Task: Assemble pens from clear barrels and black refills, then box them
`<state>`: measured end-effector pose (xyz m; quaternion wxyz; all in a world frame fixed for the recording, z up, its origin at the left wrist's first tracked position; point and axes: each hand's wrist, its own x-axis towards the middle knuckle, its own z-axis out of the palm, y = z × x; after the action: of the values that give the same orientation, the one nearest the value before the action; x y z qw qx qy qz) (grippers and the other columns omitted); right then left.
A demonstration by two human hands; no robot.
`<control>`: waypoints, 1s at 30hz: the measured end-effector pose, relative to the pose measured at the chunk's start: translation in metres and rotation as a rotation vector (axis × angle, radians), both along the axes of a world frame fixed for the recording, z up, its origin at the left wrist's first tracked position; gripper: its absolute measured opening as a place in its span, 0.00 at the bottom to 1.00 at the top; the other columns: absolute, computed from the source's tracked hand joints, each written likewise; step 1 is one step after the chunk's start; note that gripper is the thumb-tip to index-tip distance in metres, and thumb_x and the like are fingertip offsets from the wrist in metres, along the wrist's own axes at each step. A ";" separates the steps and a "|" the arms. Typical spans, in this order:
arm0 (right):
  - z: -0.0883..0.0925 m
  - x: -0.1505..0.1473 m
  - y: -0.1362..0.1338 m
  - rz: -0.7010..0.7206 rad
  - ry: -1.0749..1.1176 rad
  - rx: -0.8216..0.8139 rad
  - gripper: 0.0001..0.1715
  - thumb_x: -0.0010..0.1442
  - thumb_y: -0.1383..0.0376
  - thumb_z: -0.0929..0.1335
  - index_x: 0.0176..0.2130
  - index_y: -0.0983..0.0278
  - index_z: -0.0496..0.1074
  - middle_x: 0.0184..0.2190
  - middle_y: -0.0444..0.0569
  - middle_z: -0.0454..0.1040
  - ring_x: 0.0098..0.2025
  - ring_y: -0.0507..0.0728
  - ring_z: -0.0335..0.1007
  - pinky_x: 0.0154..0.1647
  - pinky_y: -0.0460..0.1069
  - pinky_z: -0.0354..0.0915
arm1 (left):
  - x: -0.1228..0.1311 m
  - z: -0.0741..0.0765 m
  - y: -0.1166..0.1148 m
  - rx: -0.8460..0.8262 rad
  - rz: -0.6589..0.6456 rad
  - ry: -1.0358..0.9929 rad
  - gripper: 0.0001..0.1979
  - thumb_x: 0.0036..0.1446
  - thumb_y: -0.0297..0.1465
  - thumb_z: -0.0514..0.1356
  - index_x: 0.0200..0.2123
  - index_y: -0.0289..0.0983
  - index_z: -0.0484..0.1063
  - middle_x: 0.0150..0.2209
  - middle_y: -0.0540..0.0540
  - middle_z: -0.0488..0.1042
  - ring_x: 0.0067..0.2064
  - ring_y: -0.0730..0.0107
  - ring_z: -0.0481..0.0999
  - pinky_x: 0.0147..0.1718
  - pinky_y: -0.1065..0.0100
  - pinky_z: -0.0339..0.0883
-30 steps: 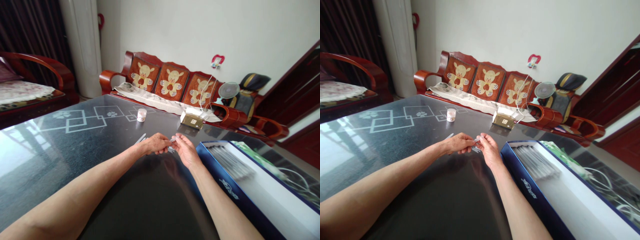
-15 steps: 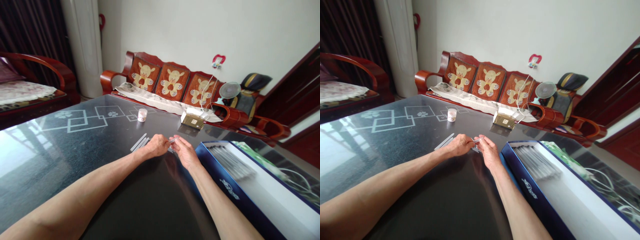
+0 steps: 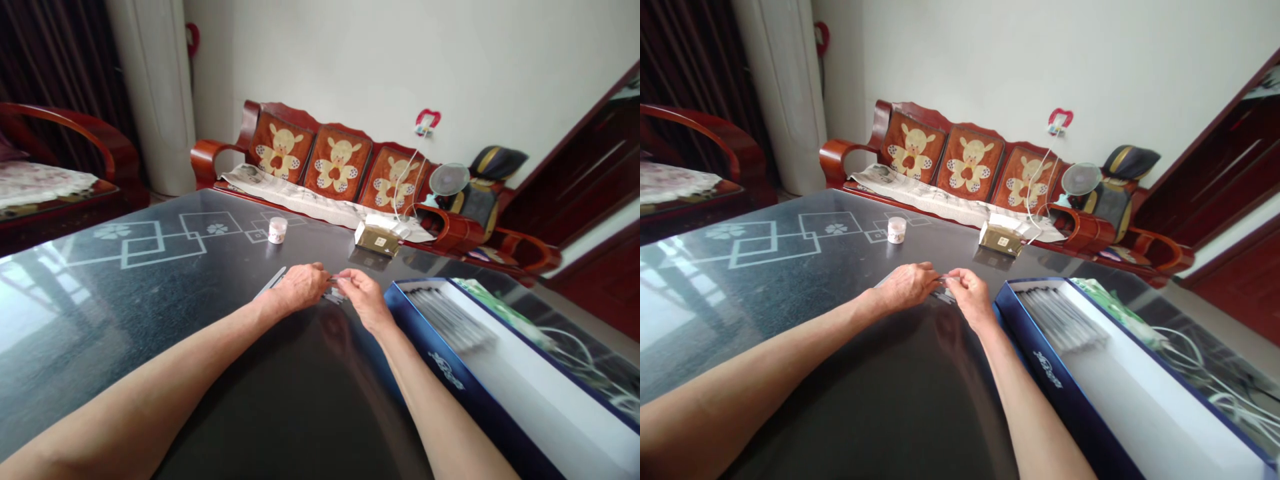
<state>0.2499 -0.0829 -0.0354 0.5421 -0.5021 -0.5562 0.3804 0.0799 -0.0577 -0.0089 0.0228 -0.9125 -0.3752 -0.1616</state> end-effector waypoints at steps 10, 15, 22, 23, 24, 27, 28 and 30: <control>0.053 0.001 -0.017 -0.025 -1.174 0.337 0.10 0.57 0.69 0.65 0.37 0.63 0.75 0.33 0.49 0.74 0.36 0.54 0.71 0.40 0.47 0.63 | -0.008 -0.002 0.007 0.080 -0.099 -0.175 0.20 0.60 0.34 0.54 0.54 0.34 0.65 0.46 0.39 0.72 0.45 0.61 0.73 0.46 0.63 0.68; 0.097 0.094 -0.038 -0.332 -1.228 0.329 0.10 0.55 0.67 0.65 0.35 0.63 0.76 0.37 0.49 0.75 0.38 0.54 0.71 0.42 0.48 0.63 | -0.019 -0.001 0.024 0.242 0.004 -0.458 0.23 0.59 0.35 0.53 0.57 0.34 0.63 0.53 0.38 0.69 0.53 0.59 0.69 0.52 0.60 0.65; 0.082 0.227 -0.072 -0.790 -1.329 -0.334 0.14 0.51 0.64 0.66 0.36 0.60 0.79 0.35 0.47 0.79 0.37 0.57 0.74 0.38 0.48 0.65 | -0.033 0.000 0.040 0.163 0.219 -0.537 0.20 0.57 0.35 0.51 0.50 0.35 0.72 0.45 0.42 0.75 0.40 0.64 0.76 0.45 0.64 0.69; 0.075 0.234 -0.073 -0.782 -1.330 -0.389 0.14 0.50 0.65 0.65 0.35 0.60 0.80 0.35 0.47 0.79 0.38 0.58 0.74 0.38 0.48 0.65 | -0.035 0.002 0.039 0.143 0.264 -0.528 0.20 0.56 0.34 0.51 0.49 0.36 0.73 0.44 0.43 0.75 0.39 0.64 0.76 0.44 0.65 0.69; 0.068 0.238 -0.073 -0.770 -1.332 -0.429 0.14 0.50 0.65 0.65 0.35 0.59 0.80 0.35 0.46 0.80 0.39 0.58 0.74 0.38 0.48 0.65 | -0.037 0.005 0.039 0.124 0.311 -0.515 0.20 0.56 0.34 0.51 0.48 0.37 0.74 0.42 0.44 0.76 0.39 0.64 0.76 0.44 0.66 0.68; 0.054 0.243 -0.071 -0.726 -1.341 -0.477 0.14 0.51 0.64 0.65 0.34 0.59 0.80 0.35 0.47 0.80 0.39 0.58 0.74 0.38 0.48 0.66 | -0.045 0.014 0.039 0.071 0.437 -0.444 0.20 0.56 0.35 0.50 0.47 0.39 0.76 0.40 0.44 0.77 0.41 0.62 0.77 0.43 0.67 0.68; 0.052 0.245 -0.069 -0.707 -1.346 -0.486 0.14 0.51 0.64 0.65 0.34 0.59 0.80 0.35 0.47 0.80 0.38 0.59 0.74 0.37 0.49 0.66 | -0.049 0.016 0.041 0.043 0.471 -0.406 0.20 0.55 0.35 0.50 0.46 0.40 0.76 0.40 0.44 0.77 0.41 0.61 0.77 0.43 0.66 0.68; 0.051 0.250 -0.067 -0.678 -1.351 -0.489 0.12 0.50 0.63 0.66 0.32 0.59 0.79 0.33 0.48 0.80 0.37 0.59 0.74 0.36 0.50 0.66 | -0.057 0.020 0.047 -0.051 0.530 -0.304 0.20 0.55 0.35 0.50 0.45 0.40 0.77 0.39 0.43 0.78 0.42 0.58 0.77 0.42 0.64 0.68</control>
<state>0.4998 -0.1497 0.0153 0.0478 -0.8711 -0.4820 -0.0811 0.0228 -0.0112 0.0112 -0.0151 -0.7484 -0.6033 -0.2751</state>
